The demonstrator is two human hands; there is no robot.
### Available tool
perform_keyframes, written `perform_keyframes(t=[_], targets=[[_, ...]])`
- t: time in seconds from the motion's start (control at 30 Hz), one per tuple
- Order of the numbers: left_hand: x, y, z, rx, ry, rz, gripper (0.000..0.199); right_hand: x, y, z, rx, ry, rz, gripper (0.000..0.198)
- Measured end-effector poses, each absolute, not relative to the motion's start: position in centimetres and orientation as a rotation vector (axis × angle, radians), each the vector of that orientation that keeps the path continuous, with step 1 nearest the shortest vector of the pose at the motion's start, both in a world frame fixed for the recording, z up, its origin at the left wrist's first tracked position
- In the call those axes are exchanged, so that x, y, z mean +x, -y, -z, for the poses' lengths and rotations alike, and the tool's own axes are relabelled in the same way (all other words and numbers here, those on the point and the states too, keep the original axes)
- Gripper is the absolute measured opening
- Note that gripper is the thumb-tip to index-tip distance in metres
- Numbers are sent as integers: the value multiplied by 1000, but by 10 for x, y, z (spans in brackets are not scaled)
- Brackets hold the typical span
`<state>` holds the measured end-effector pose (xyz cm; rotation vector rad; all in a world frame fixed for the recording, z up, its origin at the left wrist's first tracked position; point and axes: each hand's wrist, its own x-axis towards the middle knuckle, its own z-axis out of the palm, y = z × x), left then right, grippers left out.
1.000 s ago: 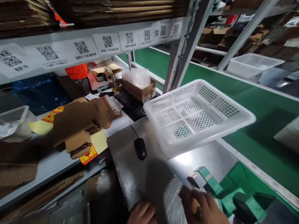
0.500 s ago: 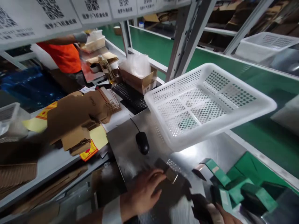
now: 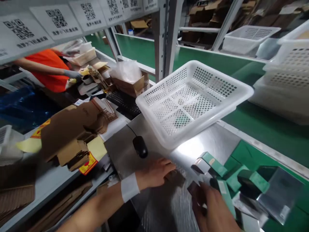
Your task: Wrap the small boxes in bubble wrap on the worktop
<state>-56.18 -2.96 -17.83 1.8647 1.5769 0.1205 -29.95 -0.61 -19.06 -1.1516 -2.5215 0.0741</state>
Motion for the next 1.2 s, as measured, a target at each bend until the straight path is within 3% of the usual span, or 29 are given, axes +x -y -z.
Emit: perform_keyframes(t=[0.27,0.4,0.53,0.67,0.8,0.87,1.0,1.2], targets=[[-564,30,181,1900,-1568,-172,34,-350,11,218,-1020,2488,-277,46],[-564,31,184,1871,-1551,-194,47,-339,14,235,-1200,2540,-484,53],[-562,34,196,1884,-1565,-195,51,-334,13,252,-1076,2448,-634,44],[-560,35,201,1876,-1579,-222,46,-339,14,235,-1163,2465,-488,33],[-559,34,195,1840,-1603,-186,48,-354,28,202,-1606,2457,-403,45],[-560,33,193,1842,-1583,-203,51,-360,34,198,-1615,2442,-516,42],[-562,32,192,1842,-1554,-222,56,-357,41,215,-1541,2230,-803,64],[-563,32,201,1887,-1552,-194,59,-348,35,226,-1405,2257,-924,39]])
